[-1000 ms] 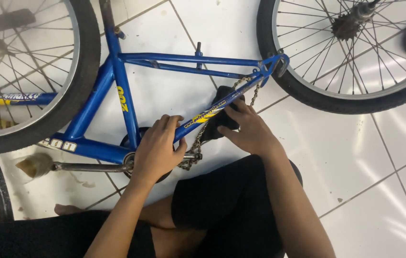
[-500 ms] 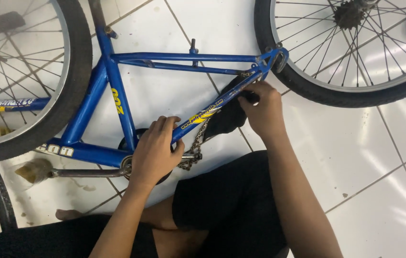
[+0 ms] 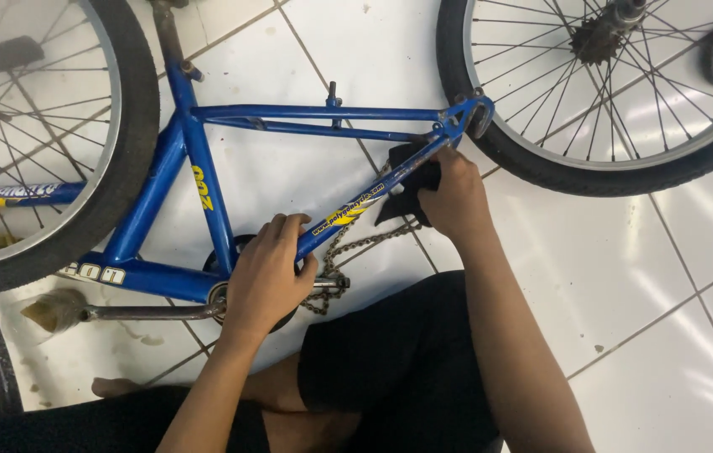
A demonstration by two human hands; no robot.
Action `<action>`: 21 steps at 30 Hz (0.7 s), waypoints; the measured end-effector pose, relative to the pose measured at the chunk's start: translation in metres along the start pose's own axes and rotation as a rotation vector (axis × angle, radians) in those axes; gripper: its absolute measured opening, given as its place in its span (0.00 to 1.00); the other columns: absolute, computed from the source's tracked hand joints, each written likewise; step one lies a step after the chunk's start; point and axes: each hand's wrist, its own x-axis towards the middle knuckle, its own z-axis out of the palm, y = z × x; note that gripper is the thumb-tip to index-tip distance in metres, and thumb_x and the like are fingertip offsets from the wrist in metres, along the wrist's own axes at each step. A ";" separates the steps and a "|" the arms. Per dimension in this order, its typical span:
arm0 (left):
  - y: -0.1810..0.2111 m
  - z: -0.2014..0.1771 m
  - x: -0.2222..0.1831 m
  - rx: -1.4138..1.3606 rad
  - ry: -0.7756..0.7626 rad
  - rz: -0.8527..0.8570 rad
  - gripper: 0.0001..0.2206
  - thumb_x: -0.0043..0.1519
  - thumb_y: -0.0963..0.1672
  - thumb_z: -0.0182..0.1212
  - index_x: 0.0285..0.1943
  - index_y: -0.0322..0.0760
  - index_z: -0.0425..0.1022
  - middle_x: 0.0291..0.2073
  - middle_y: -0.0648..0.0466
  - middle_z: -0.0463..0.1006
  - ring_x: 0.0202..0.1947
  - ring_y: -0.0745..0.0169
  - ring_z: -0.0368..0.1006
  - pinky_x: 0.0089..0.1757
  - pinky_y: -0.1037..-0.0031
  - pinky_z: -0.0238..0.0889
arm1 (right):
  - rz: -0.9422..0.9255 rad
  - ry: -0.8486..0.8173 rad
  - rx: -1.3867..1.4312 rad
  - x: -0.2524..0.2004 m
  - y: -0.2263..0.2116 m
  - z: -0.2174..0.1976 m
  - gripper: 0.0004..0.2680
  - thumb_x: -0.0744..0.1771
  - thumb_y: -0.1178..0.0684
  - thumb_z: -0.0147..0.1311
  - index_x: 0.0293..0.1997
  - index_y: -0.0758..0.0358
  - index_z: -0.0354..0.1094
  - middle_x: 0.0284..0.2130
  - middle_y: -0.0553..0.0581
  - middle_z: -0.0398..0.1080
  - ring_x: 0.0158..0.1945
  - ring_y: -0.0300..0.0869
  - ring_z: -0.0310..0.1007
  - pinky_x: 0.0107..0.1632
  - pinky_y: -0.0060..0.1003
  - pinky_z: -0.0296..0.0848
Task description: The person is cleaning the bicycle frame and preparing to reinstall the front wheel and fork assembly.
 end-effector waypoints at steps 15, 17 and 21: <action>0.000 0.002 0.001 0.006 -0.003 -0.033 0.19 0.60 0.41 0.61 0.60 0.34 0.71 0.41 0.41 0.80 0.41 0.45 0.79 0.41 0.63 0.73 | -0.160 0.324 0.115 0.012 -0.012 -0.013 0.14 0.62 0.70 0.61 0.53 0.80 0.72 0.48 0.79 0.69 0.54 0.71 0.71 0.59 0.59 0.71; -0.001 0.002 0.001 0.009 0.005 -0.021 0.19 0.59 0.41 0.61 0.60 0.33 0.72 0.41 0.41 0.80 0.40 0.45 0.79 0.41 0.63 0.73 | -0.244 0.325 0.119 0.019 0.001 0.010 0.15 0.61 0.71 0.61 0.53 0.76 0.73 0.49 0.75 0.69 0.55 0.68 0.71 0.60 0.56 0.71; -0.001 0.002 0.000 0.025 0.018 -0.016 0.19 0.58 0.41 0.61 0.60 0.33 0.72 0.40 0.41 0.80 0.39 0.44 0.79 0.40 0.62 0.74 | -0.283 0.184 0.299 0.024 0.005 0.028 0.16 0.62 0.72 0.59 0.53 0.63 0.76 0.49 0.67 0.72 0.56 0.62 0.72 0.63 0.51 0.69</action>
